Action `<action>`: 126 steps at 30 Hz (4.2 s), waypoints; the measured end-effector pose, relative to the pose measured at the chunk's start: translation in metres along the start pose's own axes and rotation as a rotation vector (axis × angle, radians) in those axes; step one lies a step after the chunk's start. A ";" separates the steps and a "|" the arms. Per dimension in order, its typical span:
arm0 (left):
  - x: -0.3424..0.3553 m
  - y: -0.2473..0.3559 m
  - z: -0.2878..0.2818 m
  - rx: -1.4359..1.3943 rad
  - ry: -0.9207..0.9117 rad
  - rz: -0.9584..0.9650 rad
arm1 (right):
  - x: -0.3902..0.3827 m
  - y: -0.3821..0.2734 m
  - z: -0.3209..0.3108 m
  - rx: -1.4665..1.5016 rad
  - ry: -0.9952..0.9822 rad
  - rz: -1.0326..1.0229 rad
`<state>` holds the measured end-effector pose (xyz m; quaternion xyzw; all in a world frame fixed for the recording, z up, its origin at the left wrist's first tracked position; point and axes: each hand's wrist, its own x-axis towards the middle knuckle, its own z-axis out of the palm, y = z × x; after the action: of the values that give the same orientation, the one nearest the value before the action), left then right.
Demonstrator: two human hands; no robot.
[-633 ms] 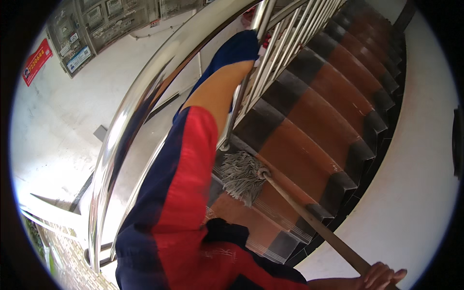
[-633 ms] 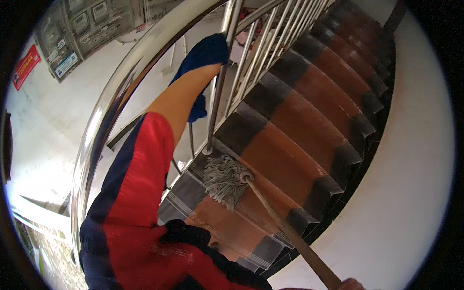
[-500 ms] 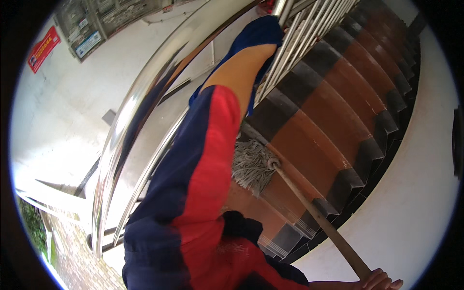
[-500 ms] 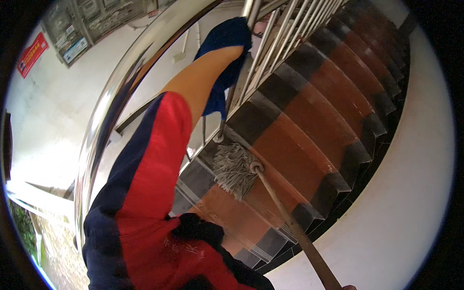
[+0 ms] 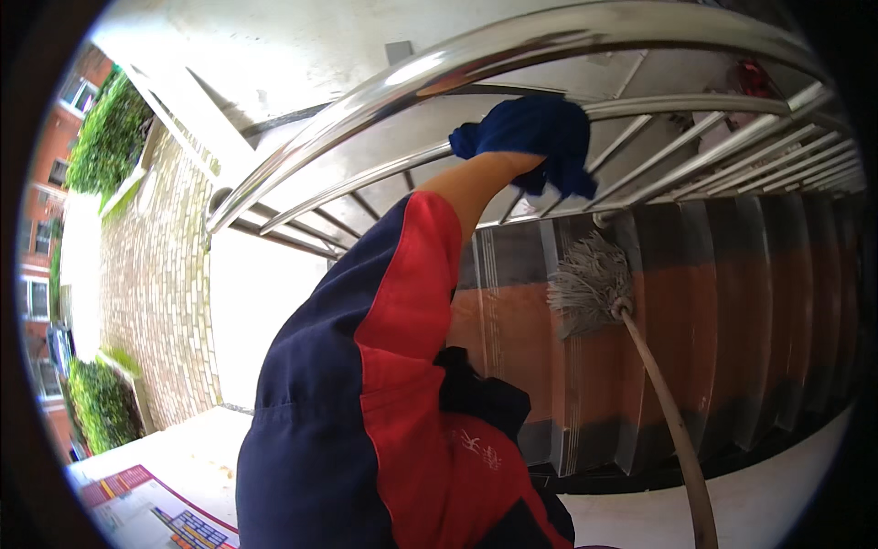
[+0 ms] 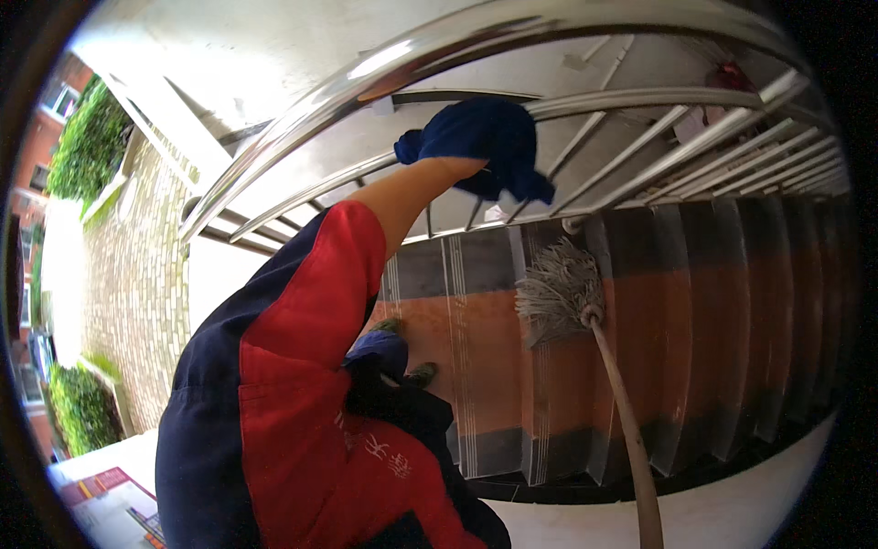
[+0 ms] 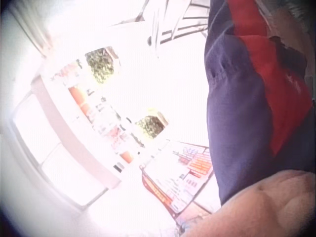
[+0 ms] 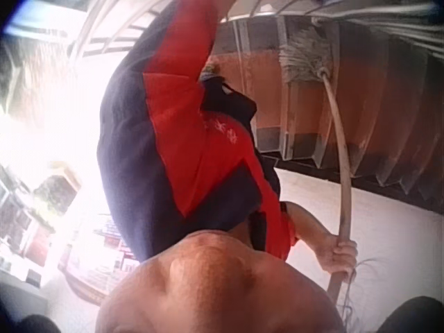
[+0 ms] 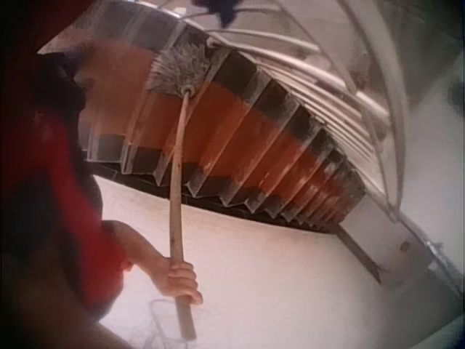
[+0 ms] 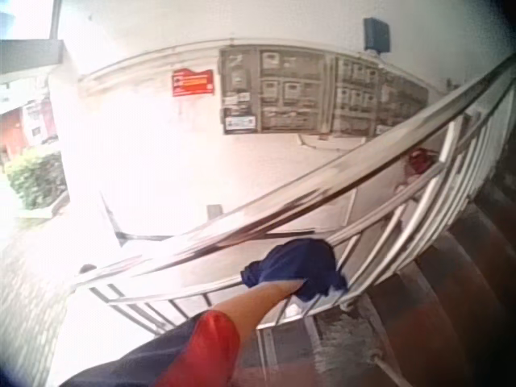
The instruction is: The person mops the steps of a stairwell and wipes the metal handrail with a cloth.
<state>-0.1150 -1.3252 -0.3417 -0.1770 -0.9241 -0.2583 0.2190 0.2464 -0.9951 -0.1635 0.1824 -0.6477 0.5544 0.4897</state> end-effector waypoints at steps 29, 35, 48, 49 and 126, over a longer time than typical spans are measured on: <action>-0.468 -0.419 -0.139 0.225 -0.129 -0.842 | -0.171 -0.024 0.268 -0.497 -0.206 -0.034; -0.488 -0.418 -0.200 0.204 -0.193 -1.074 | -0.190 -0.037 0.294 -0.558 -0.160 0.041; -0.598 -0.566 -0.155 -0.652 0.691 -1.466 | -0.199 -0.031 0.308 -0.566 -0.247 0.040; -0.593 -0.567 -0.155 -0.568 0.696 -1.370 | -0.202 -0.030 0.312 -0.561 -0.256 0.046; -0.346 0.011 0.168 -0.625 -0.970 0.446 | -0.395 -0.202 -0.034 -0.306 0.345 -0.018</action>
<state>0.1284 -1.2967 -0.6385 -0.5190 -0.7399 -0.3547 -0.2394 0.5980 -1.1499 -0.3880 0.0144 -0.6293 0.4682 0.6201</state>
